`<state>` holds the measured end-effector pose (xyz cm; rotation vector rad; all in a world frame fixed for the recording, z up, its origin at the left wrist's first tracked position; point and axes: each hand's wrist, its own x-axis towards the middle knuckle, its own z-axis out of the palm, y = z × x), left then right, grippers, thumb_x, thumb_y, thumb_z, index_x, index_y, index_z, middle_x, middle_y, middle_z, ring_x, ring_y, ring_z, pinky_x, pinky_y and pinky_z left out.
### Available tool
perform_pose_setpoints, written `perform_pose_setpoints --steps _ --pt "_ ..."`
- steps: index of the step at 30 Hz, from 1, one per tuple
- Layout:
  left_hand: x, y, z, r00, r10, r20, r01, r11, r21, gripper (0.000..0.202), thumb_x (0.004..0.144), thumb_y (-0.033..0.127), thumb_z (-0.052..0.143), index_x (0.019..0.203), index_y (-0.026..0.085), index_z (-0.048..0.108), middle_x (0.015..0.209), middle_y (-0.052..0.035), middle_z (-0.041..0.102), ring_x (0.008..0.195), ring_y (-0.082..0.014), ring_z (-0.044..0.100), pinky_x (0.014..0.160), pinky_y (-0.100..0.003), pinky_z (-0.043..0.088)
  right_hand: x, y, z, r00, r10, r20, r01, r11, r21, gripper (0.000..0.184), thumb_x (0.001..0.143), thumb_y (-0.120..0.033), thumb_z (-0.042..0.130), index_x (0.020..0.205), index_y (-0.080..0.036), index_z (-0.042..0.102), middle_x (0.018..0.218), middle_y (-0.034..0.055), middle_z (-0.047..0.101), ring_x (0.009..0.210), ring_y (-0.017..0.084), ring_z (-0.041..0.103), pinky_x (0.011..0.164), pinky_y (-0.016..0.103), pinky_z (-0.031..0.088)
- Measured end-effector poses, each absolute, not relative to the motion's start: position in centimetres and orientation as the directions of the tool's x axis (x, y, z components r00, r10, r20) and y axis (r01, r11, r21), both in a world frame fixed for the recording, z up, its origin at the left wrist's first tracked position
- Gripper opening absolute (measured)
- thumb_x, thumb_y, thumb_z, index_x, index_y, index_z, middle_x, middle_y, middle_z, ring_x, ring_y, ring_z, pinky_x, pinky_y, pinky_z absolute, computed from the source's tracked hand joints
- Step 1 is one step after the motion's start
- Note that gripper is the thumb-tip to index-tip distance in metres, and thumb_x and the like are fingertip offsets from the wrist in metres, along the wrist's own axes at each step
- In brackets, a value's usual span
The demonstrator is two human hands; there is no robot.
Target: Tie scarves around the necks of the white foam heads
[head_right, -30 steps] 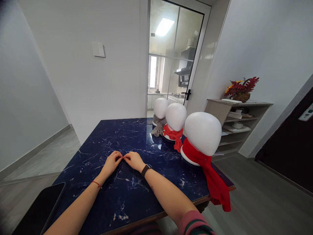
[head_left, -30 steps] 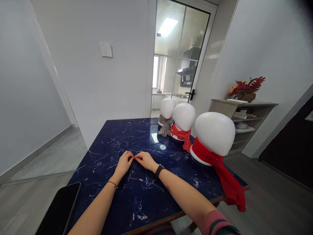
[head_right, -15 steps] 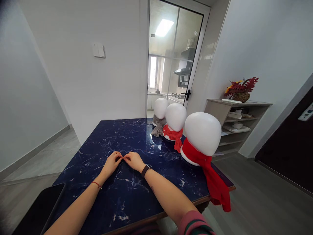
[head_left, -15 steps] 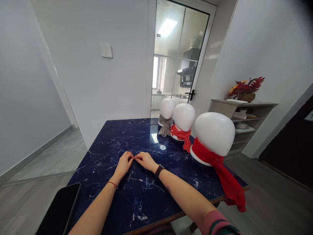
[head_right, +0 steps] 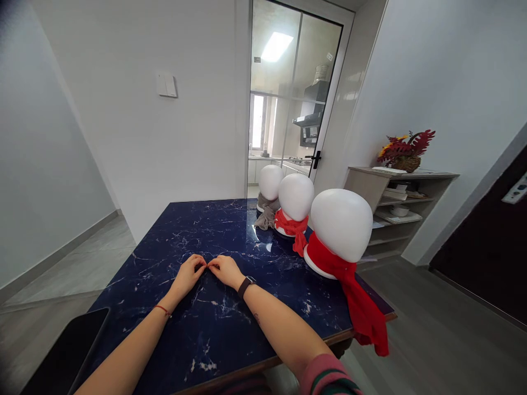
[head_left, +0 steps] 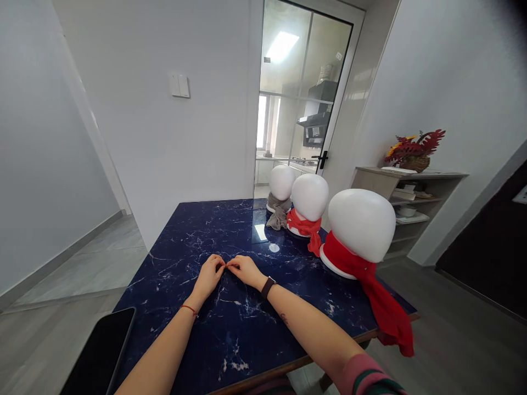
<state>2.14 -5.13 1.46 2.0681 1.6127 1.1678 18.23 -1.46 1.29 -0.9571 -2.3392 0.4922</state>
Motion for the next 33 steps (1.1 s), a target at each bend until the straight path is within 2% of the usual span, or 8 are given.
perform_pose_setpoints --steps 25,33 --pt "2.21 -5.33 1.87 0.079 0.917 0.391 0.684 -0.335 0.648 0.014 0.076 0.019 0.047 0.067 0.019 0.059 0.086 -0.0050 0.058 0.079 -0.0173 0.055 0.078 -0.033 0.045 18.24 -1.26 1.01 -0.589 0.715 0.376 0.509 0.690 -0.514 0.018 0.086 -0.020 0.053 0.092 -0.019 0.070 0.077 0.0022 0.061 0.071 0.011 0.053 0.067 0.020 0.038" --pt "2.14 -5.14 1.50 0.040 0.918 0.396 0.661 -0.321 0.678 0.011 0.074 0.017 0.048 0.071 0.018 0.059 0.082 -0.0036 0.056 0.073 -0.0159 0.055 0.073 -0.031 0.046 18.19 -1.27 0.99 -0.589 0.716 0.376 0.515 0.691 -0.508 0.019 0.087 -0.020 0.052 0.091 -0.020 0.070 0.076 0.0018 0.061 0.071 0.011 0.053 0.066 0.021 0.037"
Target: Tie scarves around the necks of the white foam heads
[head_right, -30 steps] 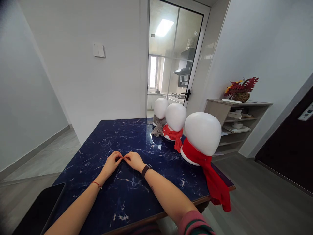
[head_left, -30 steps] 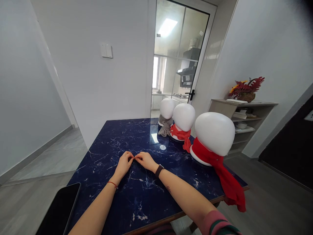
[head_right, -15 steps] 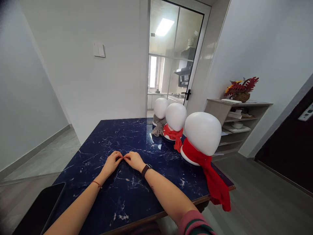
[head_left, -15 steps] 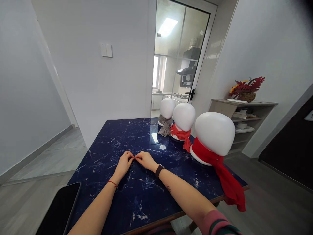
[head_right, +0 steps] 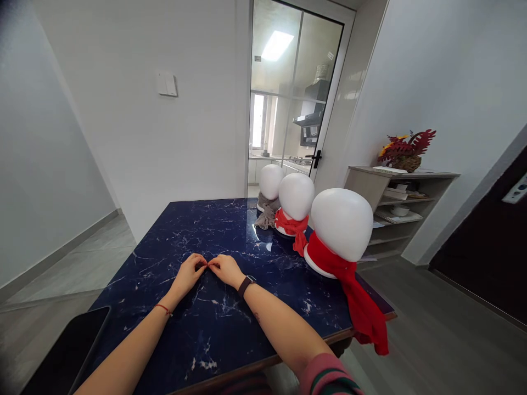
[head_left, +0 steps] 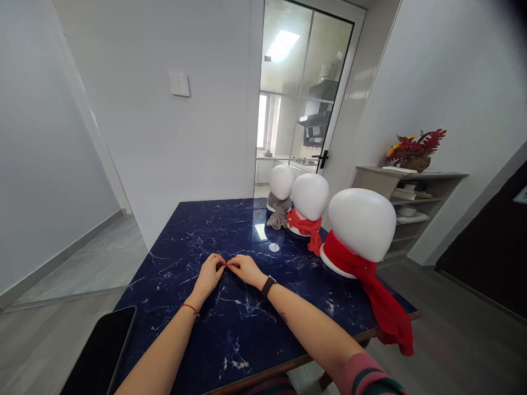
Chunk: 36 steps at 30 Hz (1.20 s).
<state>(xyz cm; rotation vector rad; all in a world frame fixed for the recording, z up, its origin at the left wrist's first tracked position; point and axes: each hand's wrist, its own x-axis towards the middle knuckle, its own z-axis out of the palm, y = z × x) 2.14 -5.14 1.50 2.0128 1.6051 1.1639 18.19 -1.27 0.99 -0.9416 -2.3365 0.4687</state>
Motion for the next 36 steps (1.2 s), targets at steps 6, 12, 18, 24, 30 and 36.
perform_pose_setpoints --steps 6,12,18,24,30,36 --pt "2.16 -5.25 1.71 0.046 0.922 0.383 0.674 -0.312 0.669 0.013 0.075 0.016 0.048 0.070 0.018 0.059 0.085 -0.0044 0.056 0.078 -0.0166 0.054 0.076 -0.032 0.045 18.28 -1.37 1.13 -0.590 0.719 0.368 0.512 0.685 -0.518 0.019 0.087 -0.020 0.053 0.092 -0.020 0.070 0.077 0.0019 0.061 0.071 0.010 0.053 0.067 0.020 0.037" --pt "2.19 -5.36 1.84 0.062 0.919 0.389 0.682 -0.324 0.655 0.014 0.076 0.016 0.047 0.068 0.018 0.059 0.085 -0.0046 0.057 0.078 -0.0169 0.054 0.076 -0.032 0.044 18.26 -1.34 1.02 -0.590 0.716 0.372 0.507 0.688 -0.519 0.019 0.087 -0.020 0.052 0.093 -0.020 0.070 0.077 0.0021 0.061 0.070 0.011 0.053 0.067 0.020 0.037" --pt "2.25 -5.45 1.95 0.068 0.909 0.411 0.683 -0.342 0.645 0.013 0.075 0.015 0.049 0.067 0.018 0.059 0.083 -0.0038 0.057 0.076 -0.0165 0.055 0.075 -0.032 0.045 18.21 -1.23 0.90 -0.589 0.708 0.388 0.493 0.696 -0.522 0.018 0.086 -0.020 0.053 0.090 -0.020 0.071 0.076 0.0018 0.061 0.071 0.011 0.053 0.067 0.020 0.037" --pt "2.26 -5.49 2.00 0.073 0.907 0.415 0.689 -0.347 0.637 0.014 0.076 0.014 0.049 0.067 0.018 0.059 0.084 -0.0041 0.057 0.077 -0.0166 0.055 0.076 -0.032 0.044 18.24 -1.26 0.93 -0.593 0.707 0.386 0.489 0.697 -0.525 0.018 0.086 -0.019 0.053 0.090 -0.020 0.070 0.077 0.0015 0.061 0.071 0.011 0.053 0.067 0.020 0.038" --pt "2.26 -5.45 2.03 0.084 0.903 0.422 0.689 -0.359 0.630 0.014 0.076 0.015 0.048 0.067 0.018 0.058 0.084 -0.0040 0.057 0.077 -0.0165 0.054 0.076 -0.032 0.044 18.27 -1.33 1.07 -0.595 0.711 0.376 0.490 0.691 -0.531 0.018 0.086 -0.019 0.053 0.089 -0.021 0.070 0.077 0.0015 0.061 0.071 0.011 0.053 0.067 0.021 0.038" --pt "2.25 -5.49 2.05 0.089 0.911 0.402 0.698 -0.345 0.628 0.014 0.077 0.014 0.047 0.069 0.018 0.058 0.085 -0.0047 0.056 0.079 -0.0166 0.054 0.077 -0.031 0.043 18.26 -1.39 1.18 -0.594 0.710 0.377 0.492 0.692 -0.528 0.018 0.085 -0.018 0.053 0.089 -0.020 0.071 0.076 0.0016 0.061 0.072 0.011 0.053 0.067 0.020 0.038"
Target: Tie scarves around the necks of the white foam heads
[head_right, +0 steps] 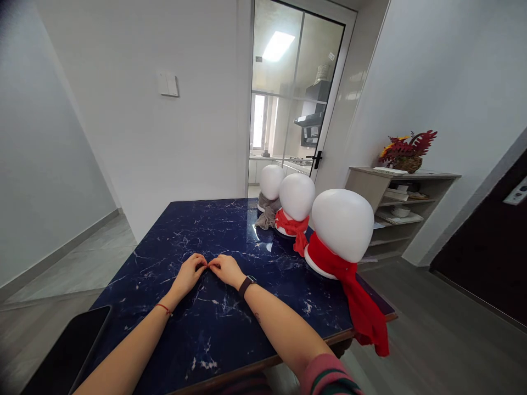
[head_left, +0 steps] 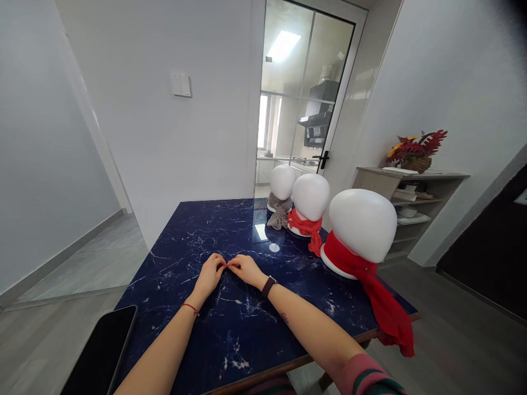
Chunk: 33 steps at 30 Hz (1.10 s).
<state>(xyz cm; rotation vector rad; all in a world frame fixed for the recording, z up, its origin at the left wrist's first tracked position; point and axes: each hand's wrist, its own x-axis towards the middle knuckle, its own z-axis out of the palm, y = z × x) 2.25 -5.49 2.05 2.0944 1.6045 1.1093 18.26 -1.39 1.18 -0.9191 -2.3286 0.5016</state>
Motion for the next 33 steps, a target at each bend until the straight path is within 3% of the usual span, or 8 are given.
perform_pose_setpoints --steps 26,33 --pt "2.21 -5.13 1.38 0.054 0.900 0.433 0.675 -0.352 0.648 0.010 0.074 0.016 0.047 0.073 0.019 0.057 0.082 -0.0029 0.055 0.072 -0.0150 0.054 0.071 -0.031 0.047 18.22 -1.19 0.87 -0.595 0.710 0.377 0.510 0.696 -0.505 0.018 0.087 -0.020 0.052 0.091 -0.020 0.070 0.076 0.0014 0.060 0.070 0.011 0.052 0.066 0.021 0.036" --pt "2.16 -5.26 1.57 0.052 0.905 0.423 0.692 -0.338 0.637 0.014 0.075 0.017 0.048 0.069 0.018 0.060 0.087 -0.0044 0.056 0.078 -0.0163 0.055 0.076 -0.032 0.046 18.18 -1.24 1.00 -0.593 0.713 0.373 0.507 0.691 -0.516 0.019 0.086 -0.019 0.052 0.092 -0.020 0.070 0.077 0.0019 0.062 0.071 0.011 0.053 0.067 0.021 0.037"
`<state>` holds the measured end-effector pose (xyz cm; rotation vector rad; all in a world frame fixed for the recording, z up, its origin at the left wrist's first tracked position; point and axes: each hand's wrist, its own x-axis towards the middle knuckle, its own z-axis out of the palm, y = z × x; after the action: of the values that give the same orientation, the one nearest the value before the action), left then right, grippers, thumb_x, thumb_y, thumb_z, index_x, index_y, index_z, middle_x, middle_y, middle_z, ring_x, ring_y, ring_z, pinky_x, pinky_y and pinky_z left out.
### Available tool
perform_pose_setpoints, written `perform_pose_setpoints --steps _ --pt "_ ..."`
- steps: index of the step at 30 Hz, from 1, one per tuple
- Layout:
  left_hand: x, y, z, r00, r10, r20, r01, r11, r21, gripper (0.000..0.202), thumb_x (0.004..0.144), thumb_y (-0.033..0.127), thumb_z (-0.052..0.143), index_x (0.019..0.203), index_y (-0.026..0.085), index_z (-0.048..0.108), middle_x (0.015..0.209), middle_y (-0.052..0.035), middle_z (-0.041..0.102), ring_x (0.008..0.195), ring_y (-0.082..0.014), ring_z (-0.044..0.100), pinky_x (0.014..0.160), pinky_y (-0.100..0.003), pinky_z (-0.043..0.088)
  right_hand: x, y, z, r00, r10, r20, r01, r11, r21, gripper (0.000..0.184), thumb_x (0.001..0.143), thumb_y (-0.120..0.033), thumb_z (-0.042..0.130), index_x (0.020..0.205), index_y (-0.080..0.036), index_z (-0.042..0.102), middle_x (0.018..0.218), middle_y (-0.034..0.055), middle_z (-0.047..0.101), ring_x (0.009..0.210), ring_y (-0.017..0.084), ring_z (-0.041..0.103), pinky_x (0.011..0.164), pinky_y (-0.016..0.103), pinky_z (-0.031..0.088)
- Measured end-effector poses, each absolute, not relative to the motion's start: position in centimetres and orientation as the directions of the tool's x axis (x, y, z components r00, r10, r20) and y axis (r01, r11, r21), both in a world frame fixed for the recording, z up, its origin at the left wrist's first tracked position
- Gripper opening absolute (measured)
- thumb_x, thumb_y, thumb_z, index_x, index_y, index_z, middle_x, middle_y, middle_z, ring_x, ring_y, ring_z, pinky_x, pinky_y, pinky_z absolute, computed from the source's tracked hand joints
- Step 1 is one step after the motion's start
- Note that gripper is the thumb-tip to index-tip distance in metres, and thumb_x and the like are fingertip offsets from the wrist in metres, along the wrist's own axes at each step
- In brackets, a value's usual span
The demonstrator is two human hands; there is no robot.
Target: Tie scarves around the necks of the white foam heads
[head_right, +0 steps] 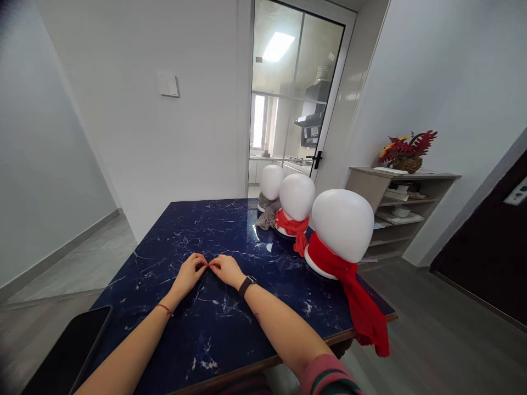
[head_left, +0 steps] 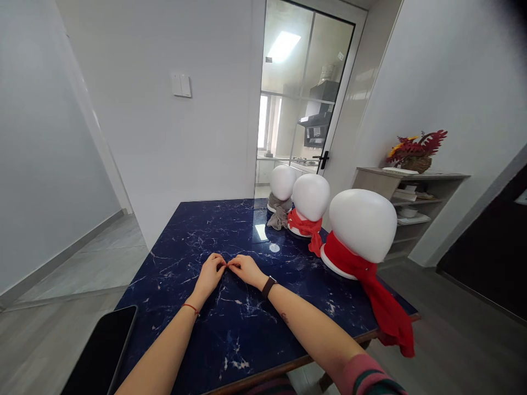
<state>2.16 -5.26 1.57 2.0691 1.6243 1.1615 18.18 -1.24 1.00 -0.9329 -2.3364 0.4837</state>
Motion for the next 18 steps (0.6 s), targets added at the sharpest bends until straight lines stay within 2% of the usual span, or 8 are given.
perform_pose_setpoints --steps 18 --pt "2.32 -5.39 1.81 0.068 0.902 0.427 0.701 -0.348 0.622 0.016 0.076 0.017 0.046 0.068 0.019 0.059 0.085 -0.0048 0.057 0.079 -0.0171 0.055 0.077 -0.033 0.045 18.24 -1.21 0.95 -0.596 0.713 0.368 0.507 0.690 -0.516 0.019 0.086 -0.018 0.053 0.094 -0.021 0.070 0.079 0.0019 0.062 0.072 0.011 0.054 0.068 0.021 0.038"
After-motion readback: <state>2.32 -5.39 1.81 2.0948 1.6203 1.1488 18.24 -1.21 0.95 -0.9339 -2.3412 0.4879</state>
